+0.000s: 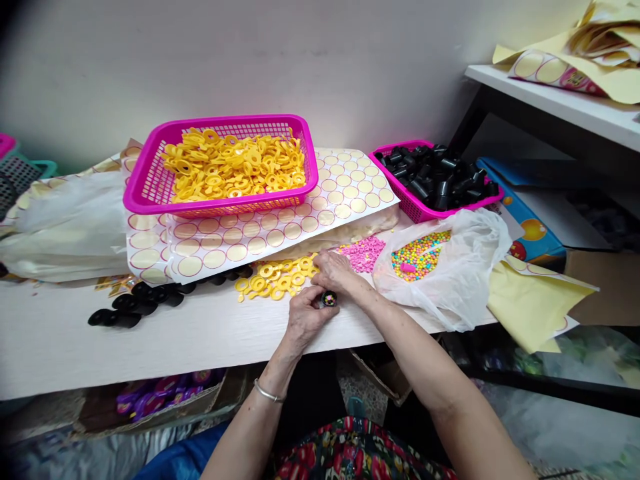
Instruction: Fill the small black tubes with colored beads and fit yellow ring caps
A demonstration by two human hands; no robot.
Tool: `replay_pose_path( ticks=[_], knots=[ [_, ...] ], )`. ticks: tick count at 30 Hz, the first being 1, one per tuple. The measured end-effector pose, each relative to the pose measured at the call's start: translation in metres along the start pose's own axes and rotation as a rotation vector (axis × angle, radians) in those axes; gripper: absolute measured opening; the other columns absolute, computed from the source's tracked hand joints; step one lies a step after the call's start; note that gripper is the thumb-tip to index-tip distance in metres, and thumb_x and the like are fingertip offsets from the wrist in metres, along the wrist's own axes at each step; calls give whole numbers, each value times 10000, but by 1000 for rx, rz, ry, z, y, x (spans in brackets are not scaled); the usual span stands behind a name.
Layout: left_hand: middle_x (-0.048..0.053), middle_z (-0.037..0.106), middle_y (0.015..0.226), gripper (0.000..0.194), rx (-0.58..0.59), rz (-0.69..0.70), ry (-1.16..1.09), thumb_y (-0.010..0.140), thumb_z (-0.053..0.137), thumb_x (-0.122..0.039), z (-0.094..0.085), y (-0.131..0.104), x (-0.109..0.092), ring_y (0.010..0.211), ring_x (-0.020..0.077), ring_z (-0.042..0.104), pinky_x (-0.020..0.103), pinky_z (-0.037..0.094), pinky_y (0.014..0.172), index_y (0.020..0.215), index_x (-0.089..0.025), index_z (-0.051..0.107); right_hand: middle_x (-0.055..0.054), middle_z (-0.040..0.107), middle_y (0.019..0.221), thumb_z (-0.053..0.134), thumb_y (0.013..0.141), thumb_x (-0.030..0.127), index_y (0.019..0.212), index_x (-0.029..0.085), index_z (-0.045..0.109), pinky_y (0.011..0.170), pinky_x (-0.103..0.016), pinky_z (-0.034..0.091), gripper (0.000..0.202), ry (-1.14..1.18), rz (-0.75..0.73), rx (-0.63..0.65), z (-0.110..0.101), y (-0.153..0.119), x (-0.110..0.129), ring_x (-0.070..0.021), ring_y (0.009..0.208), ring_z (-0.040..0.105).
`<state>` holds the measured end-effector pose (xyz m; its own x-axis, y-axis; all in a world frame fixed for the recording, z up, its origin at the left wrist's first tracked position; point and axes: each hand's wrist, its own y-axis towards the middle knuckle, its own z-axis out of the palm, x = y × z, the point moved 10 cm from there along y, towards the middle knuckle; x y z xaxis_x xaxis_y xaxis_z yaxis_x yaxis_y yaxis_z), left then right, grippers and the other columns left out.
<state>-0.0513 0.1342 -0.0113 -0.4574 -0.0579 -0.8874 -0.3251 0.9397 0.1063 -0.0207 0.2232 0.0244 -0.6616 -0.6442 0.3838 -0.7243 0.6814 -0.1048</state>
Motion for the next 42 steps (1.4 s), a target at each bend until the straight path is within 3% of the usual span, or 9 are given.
replay_pose_path(
  ticks=[5, 11, 15, 28, 32, 35, 38, 42],
  knots=[
    [-16, 612, 710, 327, 5, -6, -3, 555, 707, -210, 0, -1, -1, 600, 110, 485, 223, 399, 549, 880, -216, 678, -36, 595, 802, 572, 671, 267, 807, 162, 603, 560, -233, 295, 175, 34, 22, -8, -12, -5, -3, -155, 717, 515],
    [-21, 589, 683, 277, -9, -14, 21, 555, 723, -250, 1, -1, 0, 620, 114, 492, 217, 390, 546, 825, -213, 676, 18, 555, 722, 597, 687, 310, 792, 175, 588, 568, -222, 321, 171, 377, 22, -75, -31, -63, -16, -124, 669, 487],
    [-8, 594, 688, 257, -25, -7, 24, 568, 732, -322, 0, 0, 2, 640, 123, 503, 223, 398, 563, 781, -195, 665, 4, 563, 770, 602, 694, 287, 814, 176, 581, 615, -232, 321, 164, 277, -7, -49, -25, -87, -4, -133, 722, 492],
    [-2, 615, 726, 246, -28, 42, -17, 591, 715, -316, -2, -2, -3, 696, 143, 534, 254, 432, 653, 790, -184, 653, -33, 593, 834, 543, 750, 311, 837, 176, 586, 588, -245, 253, 166, -18, -11, 22, -19, -82, 5, -159, 755, 513],
    [4, 636, 750, 219, -7, 56, -41, 609, 646, -187, -6, -4, -7, 700, 142, 539, 259, 433, 675, 826, -184, 671, -37, 608, 825, 529, 759, 302, 841, 178, 588, 591, -252, 246, 160, -52, 2, 22, -18, -83, 5, -167, 761, 524],
    [25, 667, 836, 308, 5, 30, -172, 625, 552, -109, -11, -4, -6, 748, 149, 565, 263, 440, 711, 898, -173, 680, -49, 615, 842, 490, 799, 324, 857, 173, 591, 609, -256, 257, 191, -54, 1, 6, -21, -84, 8, -173, 774, 531],
    [51, 676, 853, 263, -46, -101, -371, 691, 549, -197, -15, -2, 3, 765, 160, 586, 272, 451, 721, 911, -138, 681, -61, 619, 858, 481, 807, 296, 856, 167, 596, 637, -265, 273, 179, -67, 7, 1, -23, -85, 11, -183, 803, 537],
    [52, 682, 776, 264, 1, -165, -444, 744, 556, -334, -5, -2, -2, 755, 165, 590, 269, 447, 718, 819, -129, 705, -74, 626, 875, 513, 792, 290, 872, 160, 602, 679, -279, 301, 177, -67, 29, -14, -21, -85, 10, -200, 836, 543]
  ],
)
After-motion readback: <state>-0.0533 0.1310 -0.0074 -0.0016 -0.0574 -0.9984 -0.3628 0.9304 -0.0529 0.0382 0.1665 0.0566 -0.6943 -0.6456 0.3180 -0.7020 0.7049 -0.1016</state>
